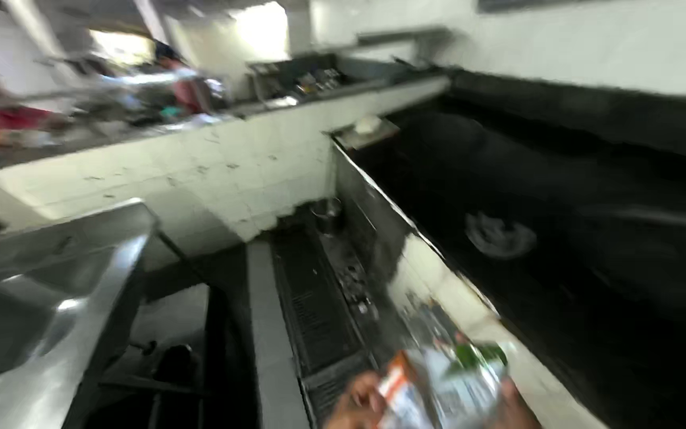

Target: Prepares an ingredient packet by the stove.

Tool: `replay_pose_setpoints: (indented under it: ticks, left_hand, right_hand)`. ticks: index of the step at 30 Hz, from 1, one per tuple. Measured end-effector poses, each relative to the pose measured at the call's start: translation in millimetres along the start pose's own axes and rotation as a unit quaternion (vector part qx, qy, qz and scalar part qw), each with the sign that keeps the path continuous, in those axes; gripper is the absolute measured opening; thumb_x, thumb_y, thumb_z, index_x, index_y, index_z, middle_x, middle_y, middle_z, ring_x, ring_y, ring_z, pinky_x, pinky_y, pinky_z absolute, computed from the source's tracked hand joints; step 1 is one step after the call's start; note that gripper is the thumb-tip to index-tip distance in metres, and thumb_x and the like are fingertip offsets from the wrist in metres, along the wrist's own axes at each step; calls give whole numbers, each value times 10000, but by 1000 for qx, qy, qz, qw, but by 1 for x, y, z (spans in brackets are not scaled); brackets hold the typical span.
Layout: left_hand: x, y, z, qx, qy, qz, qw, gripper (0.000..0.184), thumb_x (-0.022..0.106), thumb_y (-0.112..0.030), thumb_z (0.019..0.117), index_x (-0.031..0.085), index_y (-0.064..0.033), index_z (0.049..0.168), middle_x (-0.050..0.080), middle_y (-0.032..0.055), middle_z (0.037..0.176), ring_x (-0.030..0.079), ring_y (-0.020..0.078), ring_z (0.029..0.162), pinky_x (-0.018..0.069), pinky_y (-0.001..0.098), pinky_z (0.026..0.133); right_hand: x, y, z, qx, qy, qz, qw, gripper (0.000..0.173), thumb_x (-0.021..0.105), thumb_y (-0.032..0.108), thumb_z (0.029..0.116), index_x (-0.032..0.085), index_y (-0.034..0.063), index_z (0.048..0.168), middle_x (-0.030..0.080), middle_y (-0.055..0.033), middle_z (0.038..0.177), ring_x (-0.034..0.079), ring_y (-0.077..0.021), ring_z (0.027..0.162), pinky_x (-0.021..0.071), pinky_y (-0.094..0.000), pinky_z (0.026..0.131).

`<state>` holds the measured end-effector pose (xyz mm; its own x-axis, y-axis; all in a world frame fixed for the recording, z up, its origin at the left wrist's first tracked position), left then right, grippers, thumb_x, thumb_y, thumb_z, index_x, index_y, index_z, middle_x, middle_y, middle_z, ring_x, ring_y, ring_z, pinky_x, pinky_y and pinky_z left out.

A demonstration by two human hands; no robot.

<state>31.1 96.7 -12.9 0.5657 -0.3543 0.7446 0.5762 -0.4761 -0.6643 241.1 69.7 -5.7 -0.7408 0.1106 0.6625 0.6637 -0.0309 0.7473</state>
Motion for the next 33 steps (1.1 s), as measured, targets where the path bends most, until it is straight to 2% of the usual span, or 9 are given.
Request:
replay_pose_setpoints:
  ticks: [4,9,12,13,16,19,25,29,33]
  left_hand:
    - [21,-2,14,22,69,-43,996,245,744,-244,932,737,-174,1166,756,37,1071,729,134,958,605,352,885]
    - [36,9,22,34,103,-9,994,199,668,-294,996,667,-158,1142,727,59,1104,717,152,985,597,367,894]
    - [55,19,26,54,170,18,984,284,686,-383,973,638,-186,1173,647,34,1327,662,126,1127,565,326,948]
    - [61,23,27,59,183,35,981,322,717,-381,951,610,-194,1191,640,25,1333,657,117,1132,562,317,949]
    - [76,40,34,45,175,95,979,416,799,-280,885,563,-223,1223,712,-39,1166,691,74,1023,584,285,890]
    - [99,69,51,17,193,107,975,497,827,-231,860,495,-215,1229,709,-39,1145,690,86,1034,585,317,910]
    - [152,129,99,-29,225,136,964,420,732,-189,941,436,-187,1239,680,-35,1136,679,87,1012,584,314,903]
    - [195,171,151,-24,233,177,956,539,729,-207,938,370,-129,1332,628,-29,1198,651,75,1055,576,305,929]
    - [252,218,209,-47,259,207,942,759,693,-245,962,227,17,1500,565,86,1370,630,130,1162,562,349,992]
  right_hand:
    - [-21,-1,11,-68,41,24,997,629,711,593,869,634,242,1386,682,-44,1340,656,-192,1221,570,-410,1006]
    - [-29,7,-6,-89,-14,102,991,594,737,525,872,657,182,1351,700,-98,1297,675,-229,1194,575,-437,999]
    - [-41,15,-21,-101,-43,138,984,564,744,504,873,676,154,1310,708,-122,1267,687,-246,1167,583,-455,981]
    - [-45,18,-27,-103,-47,149,982,571,743,495,877,667,145,1322,701,-130,1280,683,-252,1174,580,-461,985]
    - [-65,25,-51,-129,-104,169,972,610,749,498,875,630,131,1348,685,-139,1286,673,-261,1171,580,-480,975]
    - [-88,44,-80,-177,-143,186,956,554,730,460,900,639,130,1335,698,-130,1268,685,-248,1151,590,-468,958]
    - [-147,95,-95,-247,-131,189,941,507,683,441,942,648,121,1333,694,-136,1275,677,-239,1168,574,-449,987]
    - [-200,145,-93,-275,-134,181,935,533,679,467,936,646,132,1349,687,-137,1296,669,-251,1188,566,-452,1000]
    - [-261,207,-96,-260,-203,136,934,627,730,524,881,623,143,1367,696,-128,1288,683,-245,1168,587,-447,974]
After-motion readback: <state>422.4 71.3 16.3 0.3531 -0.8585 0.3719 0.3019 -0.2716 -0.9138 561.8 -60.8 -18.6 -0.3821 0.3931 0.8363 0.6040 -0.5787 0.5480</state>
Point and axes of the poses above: each hand's wrist, its own z-axis towards the middle knuckle, its own x-axis out of the palm, y = z × x, the point moved 10 cm from there along z, towards the middle knuckle
